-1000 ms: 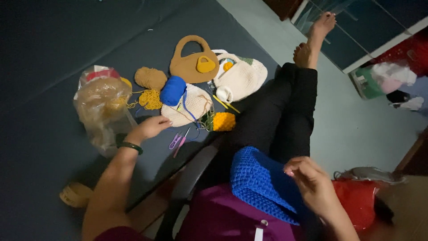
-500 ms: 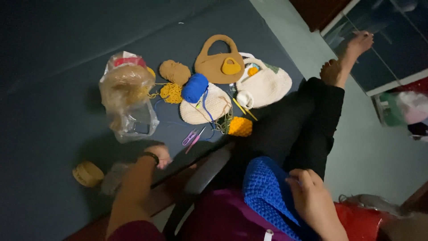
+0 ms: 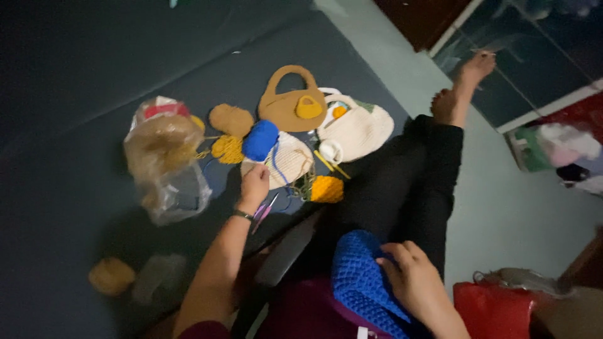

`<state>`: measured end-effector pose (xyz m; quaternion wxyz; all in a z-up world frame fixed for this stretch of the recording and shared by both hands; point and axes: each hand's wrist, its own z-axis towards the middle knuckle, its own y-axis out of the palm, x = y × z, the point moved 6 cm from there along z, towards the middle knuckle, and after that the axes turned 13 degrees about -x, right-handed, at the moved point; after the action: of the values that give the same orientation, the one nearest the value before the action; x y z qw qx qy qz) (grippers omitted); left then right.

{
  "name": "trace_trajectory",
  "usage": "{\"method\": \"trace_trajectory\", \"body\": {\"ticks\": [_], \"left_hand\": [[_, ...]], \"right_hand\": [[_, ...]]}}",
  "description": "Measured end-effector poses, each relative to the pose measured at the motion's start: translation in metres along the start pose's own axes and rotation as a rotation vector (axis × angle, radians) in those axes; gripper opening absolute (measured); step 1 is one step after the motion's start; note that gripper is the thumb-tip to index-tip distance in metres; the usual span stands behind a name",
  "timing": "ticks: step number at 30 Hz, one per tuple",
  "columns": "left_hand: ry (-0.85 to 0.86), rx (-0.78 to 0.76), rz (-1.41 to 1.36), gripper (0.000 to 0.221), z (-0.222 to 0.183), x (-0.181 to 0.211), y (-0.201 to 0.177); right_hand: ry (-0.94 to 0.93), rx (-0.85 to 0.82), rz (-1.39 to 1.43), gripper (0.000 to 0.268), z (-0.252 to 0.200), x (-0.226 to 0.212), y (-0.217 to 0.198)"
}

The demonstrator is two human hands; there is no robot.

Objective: Crocheting a small blue bag using a crochet hook and yarn while sitting on the floor.

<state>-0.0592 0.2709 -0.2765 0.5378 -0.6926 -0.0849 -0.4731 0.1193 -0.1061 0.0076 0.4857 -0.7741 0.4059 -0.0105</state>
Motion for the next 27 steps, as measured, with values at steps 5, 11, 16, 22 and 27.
{"method": "trace_trajectory", "body": {"ticks": [5, 11, 16, 22, 27], "left_hand": [[-0.104, -0.145, 0.075, 0.037, 0.060, 0.005, 0.065], [-0.150, -0.058, 0.092, 0.027, 0.053, -0.002, 0.061], [-0.140, 0.418, 0.144, 0.014, 0.015, -0.019, -0.029], [-0.308, 0.370, 0.371, 0.026, -0.006, -0.076, -0.075], [-0.395, -0.101, 0.384, 0.049, 0.009, -0.100, -0.060]], "right_hand": [[-0.087, 0.067, 0.016, 0.026, -0.003, -0.003, -0.003], [-0.131, 0.096, 0.000, 0.024, -0.003, 0.000, 0.001], [-0.161, 0.128, -0.016, 0.020, -0.004, -0.006, -0.001], [-0.012, 0.042, 0.009, 0.023, 0.002, 0.001, 0.010], [-0.033, 0.085, 0.014, 0.021, 0.005, -0.004, 0.013]]}}
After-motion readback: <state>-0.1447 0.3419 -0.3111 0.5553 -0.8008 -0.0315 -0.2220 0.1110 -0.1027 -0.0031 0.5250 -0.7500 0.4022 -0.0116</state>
